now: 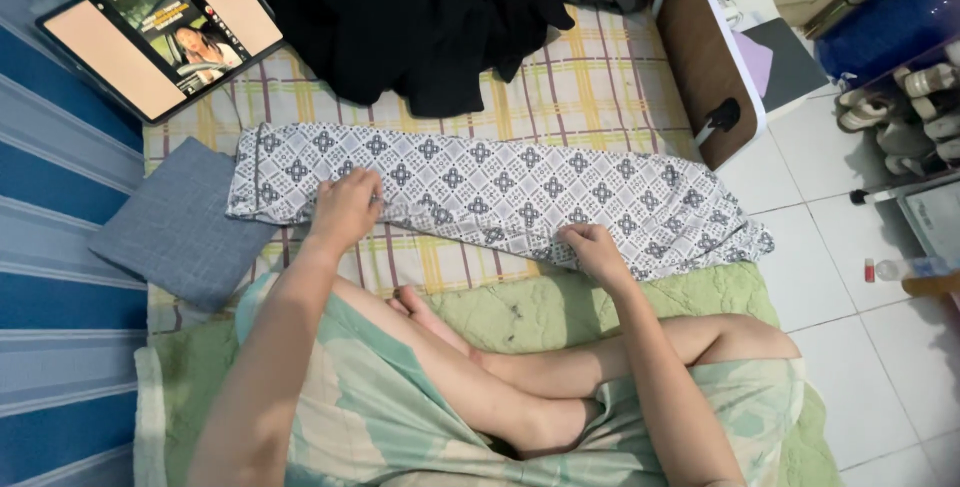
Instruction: Folding a pair of patterned pants while sitting on a bed.
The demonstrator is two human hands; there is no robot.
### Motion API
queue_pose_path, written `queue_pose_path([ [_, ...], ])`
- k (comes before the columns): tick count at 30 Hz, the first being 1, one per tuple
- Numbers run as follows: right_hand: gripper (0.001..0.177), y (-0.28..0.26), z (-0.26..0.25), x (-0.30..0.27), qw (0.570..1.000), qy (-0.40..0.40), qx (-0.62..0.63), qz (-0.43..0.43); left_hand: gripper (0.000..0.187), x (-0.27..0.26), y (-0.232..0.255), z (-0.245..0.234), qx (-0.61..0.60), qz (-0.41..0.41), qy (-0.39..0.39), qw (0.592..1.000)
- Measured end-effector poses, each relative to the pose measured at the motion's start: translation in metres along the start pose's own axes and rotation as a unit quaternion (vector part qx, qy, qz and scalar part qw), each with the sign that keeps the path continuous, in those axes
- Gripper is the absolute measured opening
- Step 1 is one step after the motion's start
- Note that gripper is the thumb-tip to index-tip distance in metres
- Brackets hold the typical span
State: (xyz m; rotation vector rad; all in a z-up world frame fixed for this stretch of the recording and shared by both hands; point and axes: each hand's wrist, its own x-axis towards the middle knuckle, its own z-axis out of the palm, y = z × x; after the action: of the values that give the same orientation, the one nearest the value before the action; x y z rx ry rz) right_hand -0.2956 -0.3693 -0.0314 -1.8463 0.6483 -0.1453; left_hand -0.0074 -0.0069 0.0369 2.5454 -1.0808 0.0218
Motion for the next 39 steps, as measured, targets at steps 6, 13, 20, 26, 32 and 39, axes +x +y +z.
queue_pose_path([
  [6,0.030,-0.021,0.003,-0.009,0.997,0.019,-0.006,0.069,0.006,-0.004,0.017,-0.012,0.026,0.111,-0.036,0.993],
  [13,0.016,-0.047,0.007,-0.018,0.999,0.034,-0.014,0.017,0.025,-0.004,0.018,-0.016,0.015,0.149,-0.065,0.987],
  [20,0.026,-0.076,-0.001,-0.043,0.970,-0.047,-0.169,-0.169,0.017,-0.014,-0.004,-0.036,-0.178,0.066,-0.106,0.976],
  [26,0.029,-0.115,0.000,-0.064,0.954,-0.035,-0.229,-0.192,0.021,-0.018,0.011,-0.036,-0.048,0.041,-0.140,0.988],
  [32,0.032,-0.106,0.003,-0.066,0.963,-0.146,-0.198,-0.107,0.020,-0.018,0.011,-0.027,-0.003,0.035,-0.176,0.984],
  [39,0.021,-0.079,0.006,-0.057,0.944,-0.216,-0.242,-0.067,0.007,-0.021,-0.001,0.014,0.118,0.083,-0.228,0.963],
])
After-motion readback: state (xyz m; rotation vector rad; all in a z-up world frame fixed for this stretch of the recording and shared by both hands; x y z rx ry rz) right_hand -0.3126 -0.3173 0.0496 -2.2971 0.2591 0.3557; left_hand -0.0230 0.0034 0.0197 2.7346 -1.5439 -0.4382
